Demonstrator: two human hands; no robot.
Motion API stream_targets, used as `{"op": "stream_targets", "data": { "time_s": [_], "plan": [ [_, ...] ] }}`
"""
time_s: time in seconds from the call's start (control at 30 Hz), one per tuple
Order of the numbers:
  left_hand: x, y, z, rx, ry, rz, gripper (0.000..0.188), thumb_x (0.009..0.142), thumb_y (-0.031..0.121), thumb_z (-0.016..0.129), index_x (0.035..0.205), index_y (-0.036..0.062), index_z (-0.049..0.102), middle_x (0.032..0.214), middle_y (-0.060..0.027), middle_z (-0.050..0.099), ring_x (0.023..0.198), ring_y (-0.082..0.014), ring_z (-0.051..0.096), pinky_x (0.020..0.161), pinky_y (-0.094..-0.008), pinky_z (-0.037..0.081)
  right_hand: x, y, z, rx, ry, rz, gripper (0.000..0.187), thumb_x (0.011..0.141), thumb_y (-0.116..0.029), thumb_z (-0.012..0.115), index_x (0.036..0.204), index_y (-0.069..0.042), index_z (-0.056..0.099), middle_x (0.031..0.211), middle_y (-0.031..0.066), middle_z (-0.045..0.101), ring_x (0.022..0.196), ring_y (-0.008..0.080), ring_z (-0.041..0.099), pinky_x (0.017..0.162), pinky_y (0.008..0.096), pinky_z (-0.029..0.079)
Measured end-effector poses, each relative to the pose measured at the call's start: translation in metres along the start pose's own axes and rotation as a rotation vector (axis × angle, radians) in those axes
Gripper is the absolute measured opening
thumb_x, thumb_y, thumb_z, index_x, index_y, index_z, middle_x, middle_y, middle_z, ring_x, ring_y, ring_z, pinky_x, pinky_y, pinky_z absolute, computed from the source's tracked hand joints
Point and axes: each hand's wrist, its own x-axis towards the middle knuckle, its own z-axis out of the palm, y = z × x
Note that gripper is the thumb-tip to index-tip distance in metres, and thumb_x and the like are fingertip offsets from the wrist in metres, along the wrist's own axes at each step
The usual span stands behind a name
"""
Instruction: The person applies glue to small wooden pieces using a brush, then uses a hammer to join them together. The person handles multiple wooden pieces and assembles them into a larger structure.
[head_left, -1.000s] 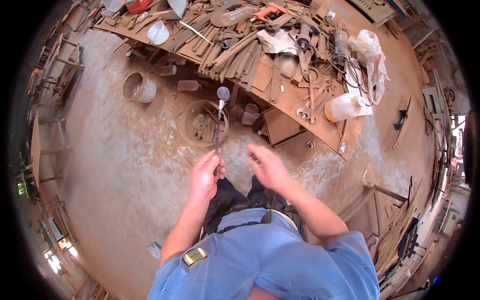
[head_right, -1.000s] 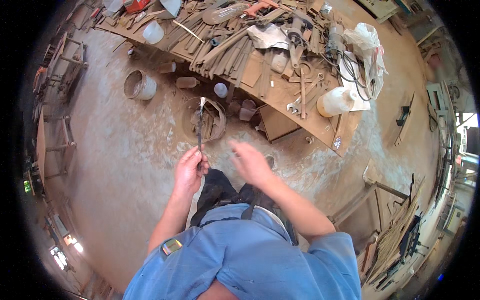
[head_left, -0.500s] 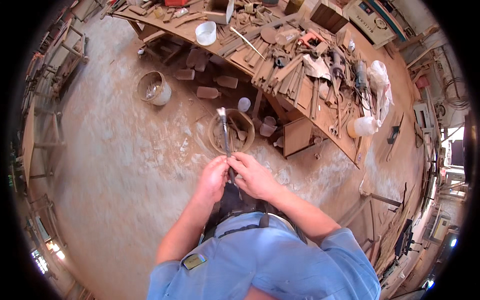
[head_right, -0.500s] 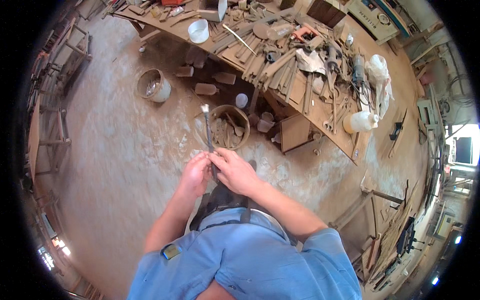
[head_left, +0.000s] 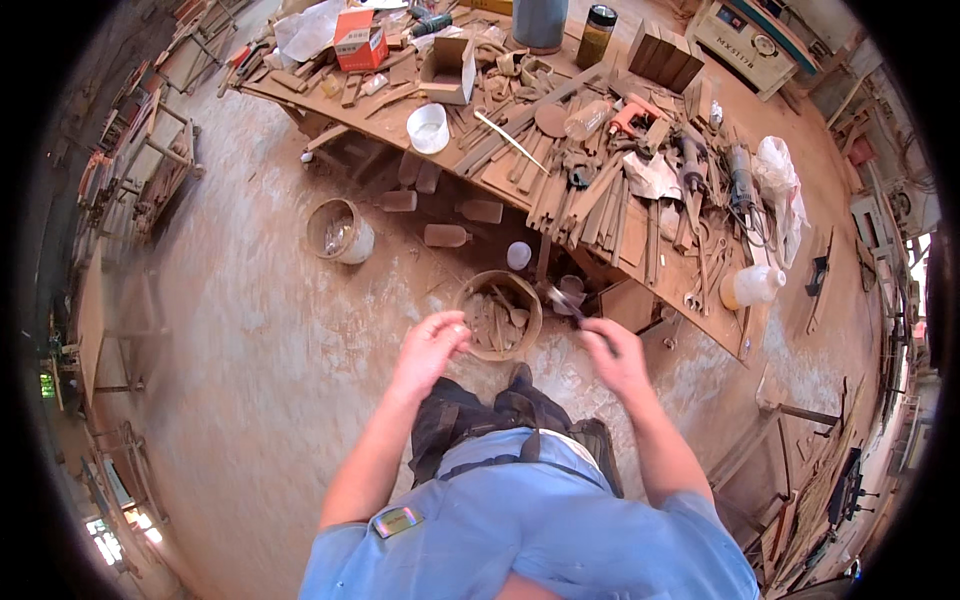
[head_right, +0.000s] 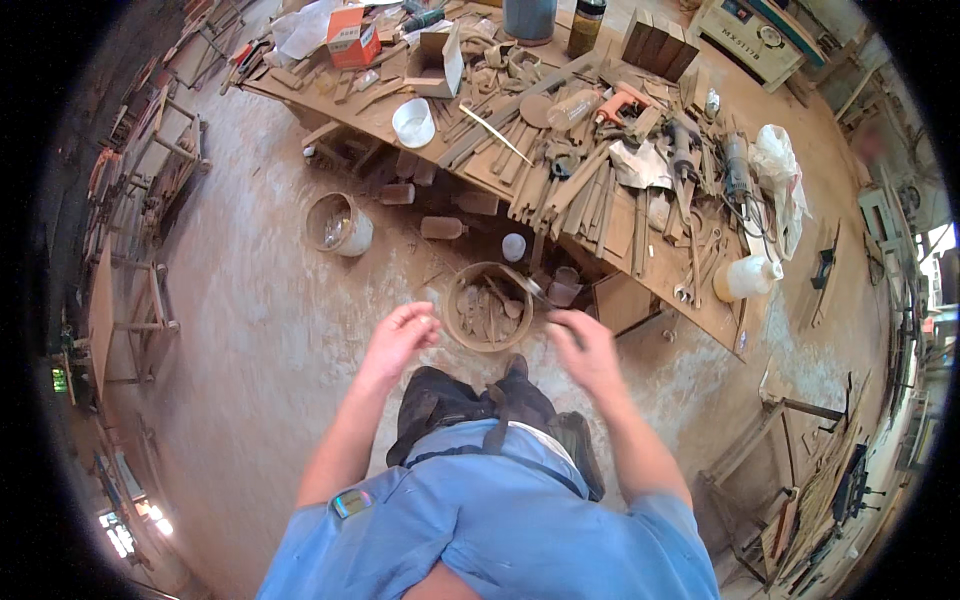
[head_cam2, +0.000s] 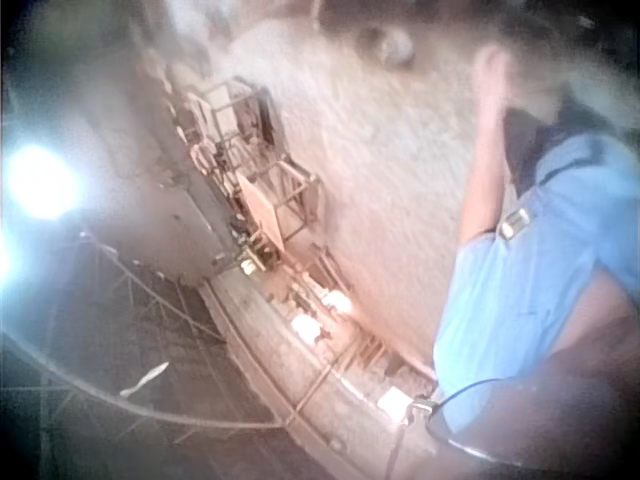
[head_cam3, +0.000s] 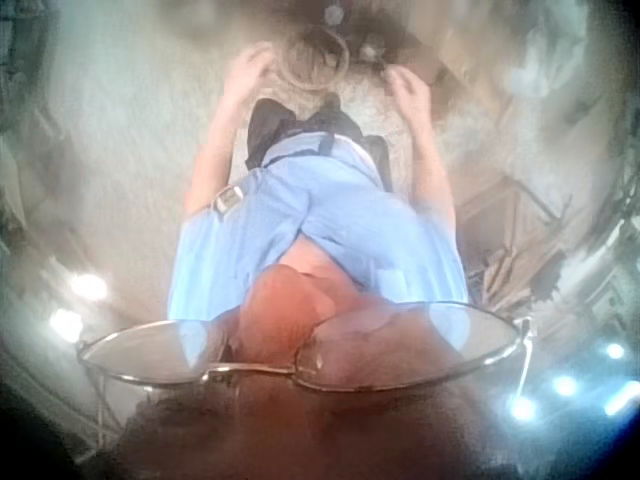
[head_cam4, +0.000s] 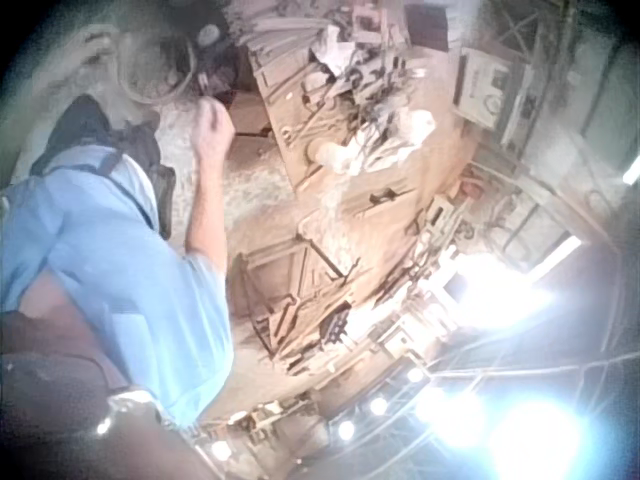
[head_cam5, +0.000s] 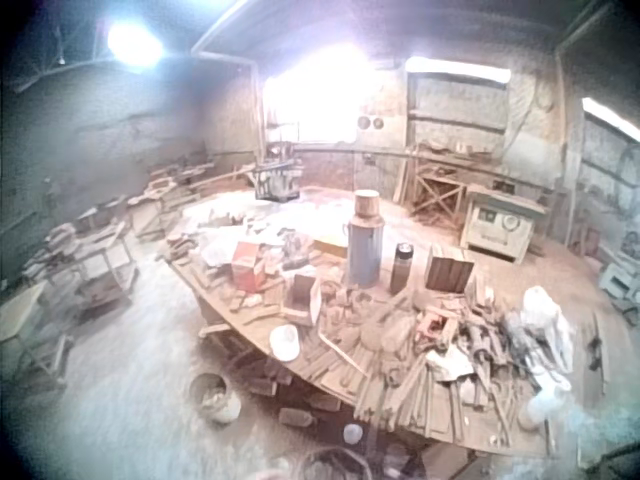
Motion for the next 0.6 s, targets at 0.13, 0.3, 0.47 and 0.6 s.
{"op": "stream_targets", "data": {
  "time_s": [0.13, 0.3, 0.47, 0.6],
  "plan": [
    [0.077, 0.064, -0.05, 0.572, 0.197, 0.32, 0.034, 0.09, 0.018, 0.059, 0.121, 0.0018, 0.061, 0.106, -0.0105, 0.069, 0.093, -0.0193, 0.065, 0.086, -0.031, 0.05, -0.036, 0.076, -0.089, 0.279, 0.247, 0.819, 0.034, 0.094, -0.036, 0.055, 0.095, -0.003, 0.064, 0.076, 0.0059, 0.064, 0.061, 0.0127, 0.06, 0.053, 0.0264, 0.049],
    [0.214, 0.177, -0.088, 0.965, 0.207, 0.773, 0.031, 0.089, 0.02, 0.059, 0.116, 0.004, 0.063, 0.11, -0.0164, 0.066, 0.103, -0.0326, 0.062, 0.088, -0.0392, 0.049, -0.17, 0.167, -0.145, 1.074, 0.871, 0.912, 0.031, 0.095, -0.039, 0.053, 0.086, -0.01, 0.061, 0.068, 0.0045, 0.058, 0.053, 0.0138, 0.053, 0.05, 0.0275, 0.046],
    [0.351, 0.212, -0.088, 1.331, -0.02, 0.81, 0.033, 0.089, 0.02, 0.056, 0.121, 0.0123, 0.061, 0.117, -0.0108, 0.062, 0.107, -0.0309, 0.059, 0.088, -0.0418, 0.049, -0.243, 0.114, -0.066, -0.348, 0.834, 0.98, 0.034, 0.097, -0.035, 0.049, 0.077, -0.008, 0.055, 0.064, 0.0033, 0.054, 0.052, 0.0108, 0.052, 0.045, 0.0259, 0.042],
    [0.423, 0.226, -0.083, 1.467, -0.163, 0.864, 0.034, 0.089, 0.015, 0.052, 0.122, 0.0138, 0.06, 0.118, -0.009, 0.062, 0.108, -0.0291, 0.059, 0.089, -0.0408, 0.049, -0.138, -0.035, -0.011, -0.067, 0.917, 1.137, 0.028, 0.098, -0.028, 0.047, 0.079, -0.008, 0.049, 0.062, 0.003, 0.052, 0.047, 0.0107, 0.048, 0.04, 0.0261, 0.039]
  ]
}}
